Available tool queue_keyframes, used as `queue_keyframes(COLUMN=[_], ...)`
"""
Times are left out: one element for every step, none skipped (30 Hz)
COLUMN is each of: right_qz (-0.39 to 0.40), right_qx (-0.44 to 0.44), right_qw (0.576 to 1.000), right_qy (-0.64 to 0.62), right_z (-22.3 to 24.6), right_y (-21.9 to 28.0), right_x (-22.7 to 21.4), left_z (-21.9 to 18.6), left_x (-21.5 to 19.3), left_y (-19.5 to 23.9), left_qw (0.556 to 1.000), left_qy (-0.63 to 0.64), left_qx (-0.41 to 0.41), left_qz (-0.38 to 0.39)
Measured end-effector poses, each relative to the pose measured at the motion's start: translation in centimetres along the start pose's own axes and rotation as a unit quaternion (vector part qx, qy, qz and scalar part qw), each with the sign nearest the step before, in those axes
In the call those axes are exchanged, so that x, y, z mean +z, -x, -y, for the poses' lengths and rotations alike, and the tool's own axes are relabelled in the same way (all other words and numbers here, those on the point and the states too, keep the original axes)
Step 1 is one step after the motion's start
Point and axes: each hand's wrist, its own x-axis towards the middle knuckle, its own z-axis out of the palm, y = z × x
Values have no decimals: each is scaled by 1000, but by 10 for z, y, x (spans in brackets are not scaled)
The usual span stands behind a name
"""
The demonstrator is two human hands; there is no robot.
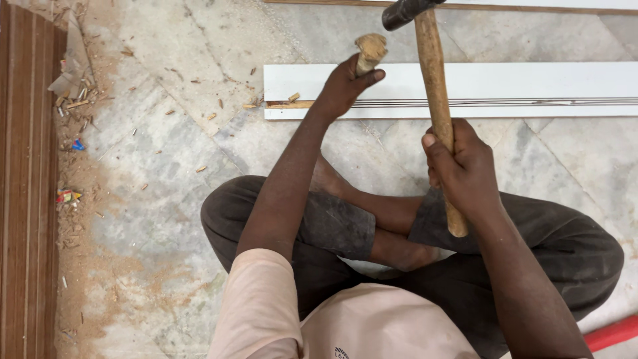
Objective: The person sits on the floor and uses a chisel and hammer to carve a groove along a long white wooden plank. They repeatedly strike the chisel to remove material and create a linear channel.
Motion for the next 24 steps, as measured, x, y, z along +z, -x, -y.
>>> queue_keyframes(right_qz=[1, -2, -6, -7, -8, -8, -8, -6, -3, -1, -1, -1, -1, 2, 6, 9, 24, 39, 53, 62, 71, 79, 71, 63], right_qx=[5, 7, 10, 11, 10, 7, 5, 7, 8, 9, 6, 4, 2, -1, -4, -7, 5, 18, 31, 40, 49, 58, 43, 32], right_qw=[1000, 1000, 1000, 1000, 1000, 1000, 1000, 1000, 1000, 1000, 1000, 1000, 999, 999, 998, 997, 995, 992, 987, 980, 972, 962, 963, 963], right_qy=[-1, -8, -16, -25, -23, -20, -18, -12, -6, 0, 15, 30, 44, 54, 64, 74, 99, 122, 146, 182, 218, 255, 257, 259], right_z=[-2, -4, -4, -5, -5, -4, -3, -1, 1, 3, 6, 8, 9, 9, 8, 7, 6, 5, 4, 6, 9, 15, 23, 32], right_y=[-1, -1, -1, -1, -2, -3, -3, -3, -3, -2, -1, 1, 2, 4, 7, 7, 6, 5, 3, 0, -5, -8, -7, -2], right_x=[1, 1, 1, 2, 2, 2, 2, 2, 1, 1, 0, -1, -1, -1, -1, -1, 0, 2, 3, 0, -4, -6, -11, -22], left_z=[0, 0, -1, -1, -2, -2, -3, -4, -4, -5, -5, -5, -5, -5, -4, -4, -3, -3, -2, -2, -1, -2, -2, -1], left_x=[-2, -6, -8, -10, -12, -13, -15, -17, -18, -20, -21, -23, -24, -22, -20, -19, -17, -16, -16, -16, -15, -16, -16, -16], left_y=[-1, -2, -3, -2, -1, 1, 3, 4, 6, 8, 10, 11, 11, 11, 11, 11, 12, 12, 11, 12, 12, 11, 11, 12], left_qw=[1000, 1000, 1000, 1000, 999, 999, 999, 999, 999, 998, 997, 996, 996, 996, 995, 996, 996, 997, 996, 996, 996, 996, 997, 997], left_qy=[3, 6, 8, 13, 18, 22, 20, 18, 15, 30, 45, 60, 62, 65, 68, 63, 58, 53, 51, 48, 46, 42, 38, 35], left_qx=[-4, -7, -11, -15, -19, -22, -24, -24, -24, -32, -39, -47, -45, -44, -44, -43, -43, -44, -50, -57, -63, -58, -52, -49], left_qz=[5, 8, 11, 19, 27, 35, 38, 41, 44, 45, 45, 47, 48, 50, 53, 50, 48, 46, 45, 44, 43, 44, 46, 49])
